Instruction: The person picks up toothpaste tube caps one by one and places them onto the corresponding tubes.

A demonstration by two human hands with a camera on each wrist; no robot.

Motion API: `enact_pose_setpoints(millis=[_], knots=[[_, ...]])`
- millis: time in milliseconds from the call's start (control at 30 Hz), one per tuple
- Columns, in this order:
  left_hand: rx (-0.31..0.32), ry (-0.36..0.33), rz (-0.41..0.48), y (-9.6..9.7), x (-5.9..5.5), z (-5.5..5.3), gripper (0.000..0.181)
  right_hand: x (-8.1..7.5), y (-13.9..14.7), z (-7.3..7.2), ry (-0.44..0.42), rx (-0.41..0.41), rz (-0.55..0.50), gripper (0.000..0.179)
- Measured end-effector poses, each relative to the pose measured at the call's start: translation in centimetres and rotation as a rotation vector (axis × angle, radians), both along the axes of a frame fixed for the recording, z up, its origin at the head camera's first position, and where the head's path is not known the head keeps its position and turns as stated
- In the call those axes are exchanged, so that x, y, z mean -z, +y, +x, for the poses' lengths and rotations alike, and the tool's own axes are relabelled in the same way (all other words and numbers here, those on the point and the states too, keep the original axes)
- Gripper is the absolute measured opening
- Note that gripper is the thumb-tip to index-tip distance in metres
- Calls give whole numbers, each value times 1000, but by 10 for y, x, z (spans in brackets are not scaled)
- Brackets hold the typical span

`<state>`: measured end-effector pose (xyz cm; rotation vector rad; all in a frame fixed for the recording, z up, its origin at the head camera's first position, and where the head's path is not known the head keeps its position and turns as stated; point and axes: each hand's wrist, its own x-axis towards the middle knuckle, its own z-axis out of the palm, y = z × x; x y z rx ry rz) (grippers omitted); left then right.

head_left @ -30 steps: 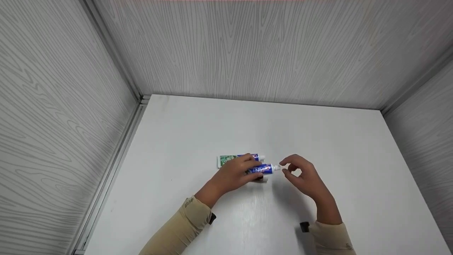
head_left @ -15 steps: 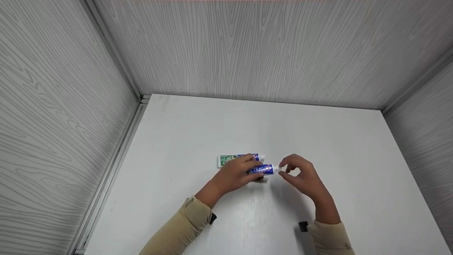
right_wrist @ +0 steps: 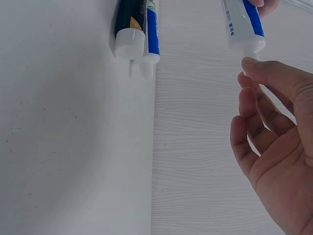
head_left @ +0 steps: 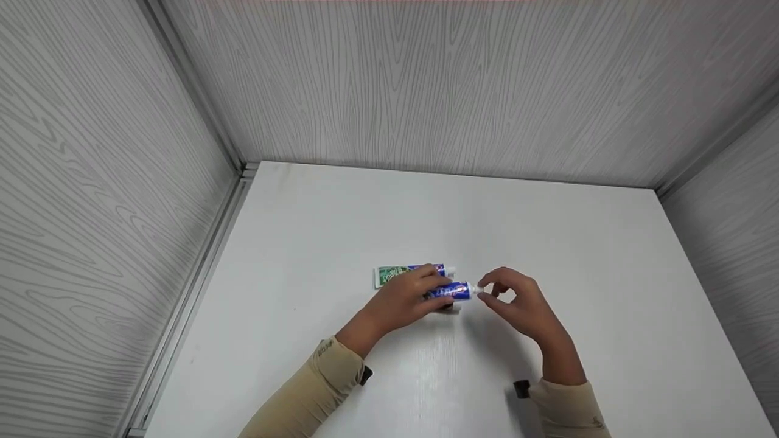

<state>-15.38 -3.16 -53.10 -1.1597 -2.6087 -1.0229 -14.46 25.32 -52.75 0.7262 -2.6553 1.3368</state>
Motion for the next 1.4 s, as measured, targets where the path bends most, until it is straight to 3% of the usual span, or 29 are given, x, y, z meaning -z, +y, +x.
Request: enact_pose_setpoints(millis=[767,1033,1400], knots=[[-6,6,-30,0,0,1,33,0,3,-1,-145,-17,69,15],[-1,-11,-45,0,2,3,41,-2,2,1,-188,-7,78,20],[3,-9,-34,-1,2,3,42,-1,2,4,-148,28,40,14]])
